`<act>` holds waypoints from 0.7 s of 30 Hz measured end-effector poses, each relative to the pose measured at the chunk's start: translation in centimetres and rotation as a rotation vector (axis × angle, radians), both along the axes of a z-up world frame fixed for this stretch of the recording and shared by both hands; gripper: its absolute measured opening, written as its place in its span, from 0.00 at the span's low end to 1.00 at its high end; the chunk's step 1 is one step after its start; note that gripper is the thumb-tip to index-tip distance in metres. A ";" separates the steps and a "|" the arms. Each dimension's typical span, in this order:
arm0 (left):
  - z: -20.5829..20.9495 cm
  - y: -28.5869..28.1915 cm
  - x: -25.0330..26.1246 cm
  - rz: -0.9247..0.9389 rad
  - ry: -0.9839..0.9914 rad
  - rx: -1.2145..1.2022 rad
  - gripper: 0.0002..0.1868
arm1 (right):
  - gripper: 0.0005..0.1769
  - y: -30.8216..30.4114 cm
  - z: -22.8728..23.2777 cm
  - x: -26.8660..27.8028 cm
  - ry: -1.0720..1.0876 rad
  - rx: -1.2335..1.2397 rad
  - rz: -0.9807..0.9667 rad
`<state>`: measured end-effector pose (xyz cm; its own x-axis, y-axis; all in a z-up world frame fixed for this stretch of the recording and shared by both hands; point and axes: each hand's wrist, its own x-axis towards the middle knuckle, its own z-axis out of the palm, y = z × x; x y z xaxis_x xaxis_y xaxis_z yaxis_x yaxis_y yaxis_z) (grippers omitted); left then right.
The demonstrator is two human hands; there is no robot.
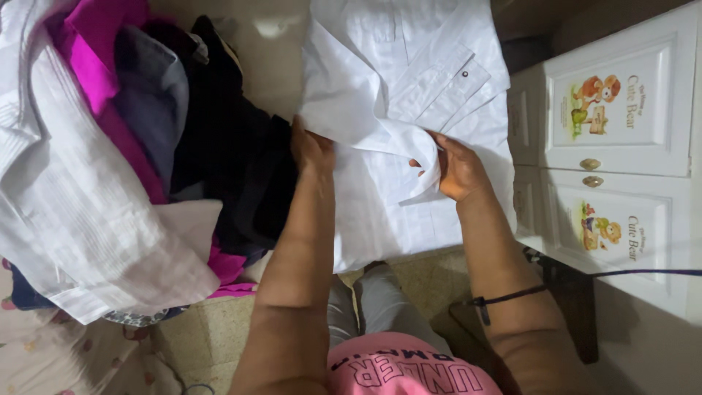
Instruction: The person picks up a white shirt from a pile of clothes, holds it up, and then folds it on a surface. They then pick up several socks, rolling some together and folding others before placing them on a shelf. Finally, they return to the white shirt and continue folding it.
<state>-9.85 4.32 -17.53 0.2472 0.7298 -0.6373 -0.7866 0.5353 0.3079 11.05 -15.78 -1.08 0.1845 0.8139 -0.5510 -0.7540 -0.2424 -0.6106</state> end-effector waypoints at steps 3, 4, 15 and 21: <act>0.1 -0.3 -0.5 -0.026 0.063 0.028 0.27 | 0.33 -0.4 -2.1 1.2 -0.034 0.014 0.019; 0.1 -0.3 -0.6 -0.033 0.097 0.031 0.27 | 0.31 -0.5 -3.1 1.7 -0.055 0.011 0.024; -3.0 -1.4 0.1 -0.003 0.153 -0.008 0.25 | 0.16 6.8 -2.0 2.2 -1.370 -0.022 0.044; -2.5 -1.3 0.7 0.000 0.137 -0.028 0.26 | 0.21 18.3 -0.5 -0.9 -1.447 0.240 0.370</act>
